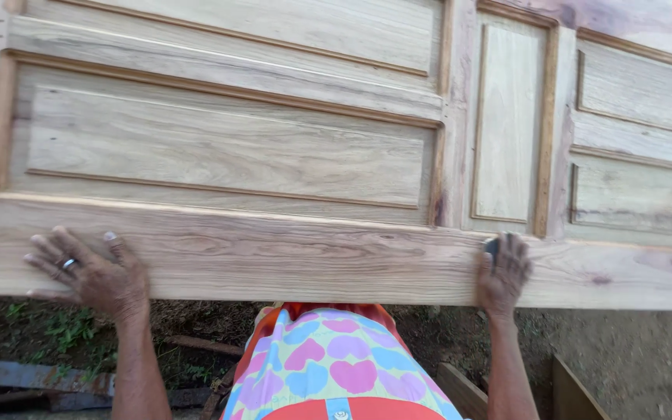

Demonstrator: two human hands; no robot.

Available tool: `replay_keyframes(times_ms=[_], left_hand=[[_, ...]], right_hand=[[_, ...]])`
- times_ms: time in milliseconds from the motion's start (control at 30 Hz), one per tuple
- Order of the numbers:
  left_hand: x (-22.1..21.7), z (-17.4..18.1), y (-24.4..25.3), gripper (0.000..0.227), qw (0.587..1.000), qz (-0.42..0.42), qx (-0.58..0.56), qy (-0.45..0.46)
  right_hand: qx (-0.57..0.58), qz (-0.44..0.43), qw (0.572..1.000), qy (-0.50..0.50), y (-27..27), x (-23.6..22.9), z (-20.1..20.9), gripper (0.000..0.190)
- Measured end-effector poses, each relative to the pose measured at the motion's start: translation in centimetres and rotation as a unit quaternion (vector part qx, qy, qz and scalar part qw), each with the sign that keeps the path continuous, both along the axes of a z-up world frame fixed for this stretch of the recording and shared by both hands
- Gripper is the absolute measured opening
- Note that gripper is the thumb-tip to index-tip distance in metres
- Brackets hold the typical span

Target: Sanding a wooden door using a piece of sandpaper.

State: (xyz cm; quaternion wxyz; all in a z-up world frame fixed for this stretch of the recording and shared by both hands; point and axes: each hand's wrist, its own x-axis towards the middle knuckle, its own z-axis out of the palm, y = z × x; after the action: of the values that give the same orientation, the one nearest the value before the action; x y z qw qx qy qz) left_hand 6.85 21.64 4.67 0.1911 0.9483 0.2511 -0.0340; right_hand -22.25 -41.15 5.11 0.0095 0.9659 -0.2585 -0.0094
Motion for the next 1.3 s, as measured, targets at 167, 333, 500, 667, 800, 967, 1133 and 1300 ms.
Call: replay_keyframes(times_ms=[167, 333, 500, 667, 800, 967, 1133, 1300], left_hand=[[-0.5, -1.1, 0.4, 0.074, 0.999, -0.017, 0.005, -0.048], [-0.9, -1.3, 0.7, 0.064, 0.994, -0.021, 0.001, -0.106], [-0.8, -1.3, 0.7, 0.062, 0.991, -0.039, -0.010, -0.126], [-0.8, -1.6, 0.8, 0.063, 0.991, -0.029, -0.016, -0.129], [-1.1, -2.0, 1.0, 0.065, 0.993, -0.034, -0.007, -0.117], [-1.1, -2.1, 1.0, 0.067, 0.992, -0.043, -0.020, -0.115], [-1.2, -2.2, 1.0, 0.067, 0.993, -0.054, -0.018, -0.106], [-1.0, -2.3, 1.2, 0.066, 0.992, -0.051, -0.010, -0.114]], right_hand=[[0.051, -0.084, 0.995, -0.021, 3.7, 0.9, 0.7, 0.066], [0.060, 0.136, 0.988, -0.039, 15.1, 6.6, 1.2, 0.068], [0.123, 0.314, 0.942, 0.004, 25.1, 14.8, 1.9, 0.068], [0.154, 0.446, 0.881, 0.021, 32.9, 21.6, 1.6, 0.070], [0.164, 0.504, 0.847, 0.047, 34.9, 22.7, 1.8, 0.065], [0.152, 0.431, 0.889, 0.040, 26.5, 16.5, 1.8, 0.061], [0.108, 0.297, 0.949, 0.013, 16.0, 8.1, 3.2, 0.062], [0.051, 0.063, 0.997, -0.008, 4.5, 1.2, 2.3, 0.065]])
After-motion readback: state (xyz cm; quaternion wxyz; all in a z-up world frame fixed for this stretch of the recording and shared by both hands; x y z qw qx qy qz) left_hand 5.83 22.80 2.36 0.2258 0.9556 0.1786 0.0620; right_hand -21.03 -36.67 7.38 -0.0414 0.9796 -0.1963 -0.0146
